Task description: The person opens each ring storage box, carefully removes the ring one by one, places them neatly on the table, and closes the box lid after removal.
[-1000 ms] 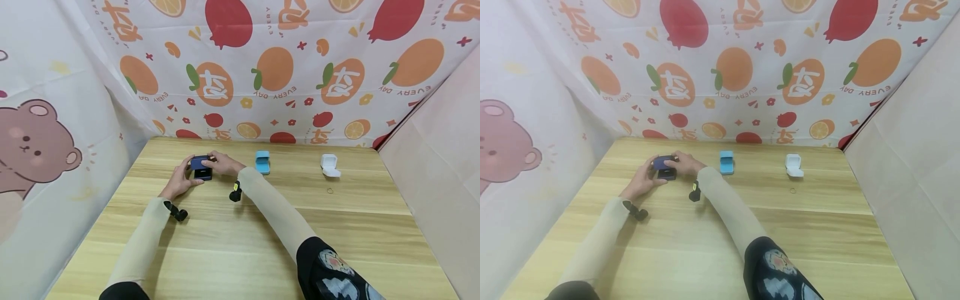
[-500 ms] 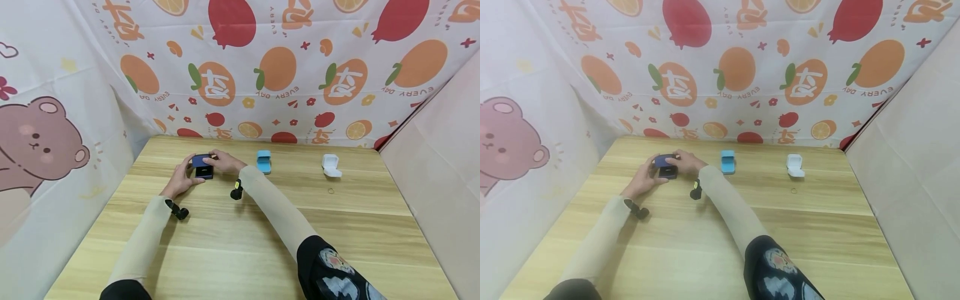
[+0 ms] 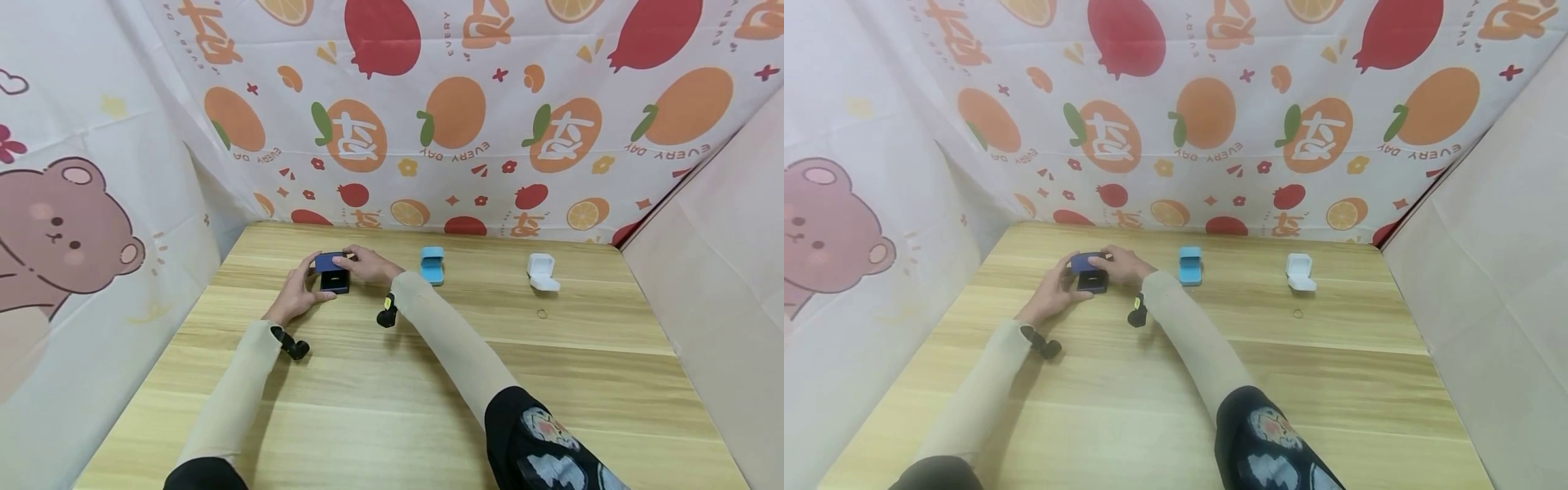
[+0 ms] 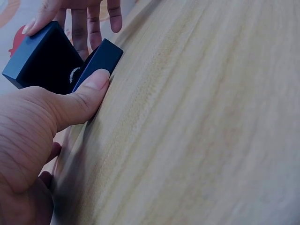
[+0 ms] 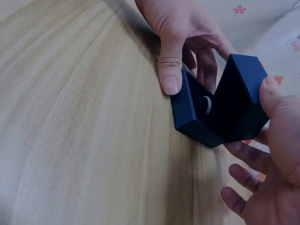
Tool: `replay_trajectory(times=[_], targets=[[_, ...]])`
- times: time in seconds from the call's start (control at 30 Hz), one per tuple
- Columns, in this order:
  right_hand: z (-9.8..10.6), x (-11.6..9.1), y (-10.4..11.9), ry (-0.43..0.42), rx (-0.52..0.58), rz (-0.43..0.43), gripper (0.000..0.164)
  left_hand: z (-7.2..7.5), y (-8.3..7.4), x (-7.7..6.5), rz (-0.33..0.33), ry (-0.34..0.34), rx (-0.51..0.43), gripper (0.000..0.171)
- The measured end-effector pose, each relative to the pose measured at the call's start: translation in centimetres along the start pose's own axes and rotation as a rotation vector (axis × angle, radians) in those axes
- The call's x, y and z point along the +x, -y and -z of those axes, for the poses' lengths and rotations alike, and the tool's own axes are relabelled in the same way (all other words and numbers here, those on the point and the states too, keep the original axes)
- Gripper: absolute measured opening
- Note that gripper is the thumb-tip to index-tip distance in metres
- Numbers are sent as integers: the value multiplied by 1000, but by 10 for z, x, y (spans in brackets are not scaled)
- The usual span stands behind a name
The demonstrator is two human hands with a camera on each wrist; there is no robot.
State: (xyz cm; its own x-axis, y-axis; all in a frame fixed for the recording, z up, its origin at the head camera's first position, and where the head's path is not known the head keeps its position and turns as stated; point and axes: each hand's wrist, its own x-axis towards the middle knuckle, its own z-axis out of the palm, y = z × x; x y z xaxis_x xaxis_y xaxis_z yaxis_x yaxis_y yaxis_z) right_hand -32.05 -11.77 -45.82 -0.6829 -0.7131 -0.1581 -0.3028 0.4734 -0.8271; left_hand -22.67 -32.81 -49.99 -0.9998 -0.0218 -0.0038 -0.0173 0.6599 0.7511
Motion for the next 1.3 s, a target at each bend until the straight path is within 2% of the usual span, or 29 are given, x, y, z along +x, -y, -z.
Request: replay_trajectory(times=[0.47,0.7,1.3], targets=[[-4,4,-5,-37,18,0,72,-2,3,2,-32,-7,-24,103],[-8,4,-7,-48,29,-22,70,-5,5,0,-16,-10,-18,102],[-6,17,-9,-106,65,-26,74,1,5,11,-24,-14,-31,107]])
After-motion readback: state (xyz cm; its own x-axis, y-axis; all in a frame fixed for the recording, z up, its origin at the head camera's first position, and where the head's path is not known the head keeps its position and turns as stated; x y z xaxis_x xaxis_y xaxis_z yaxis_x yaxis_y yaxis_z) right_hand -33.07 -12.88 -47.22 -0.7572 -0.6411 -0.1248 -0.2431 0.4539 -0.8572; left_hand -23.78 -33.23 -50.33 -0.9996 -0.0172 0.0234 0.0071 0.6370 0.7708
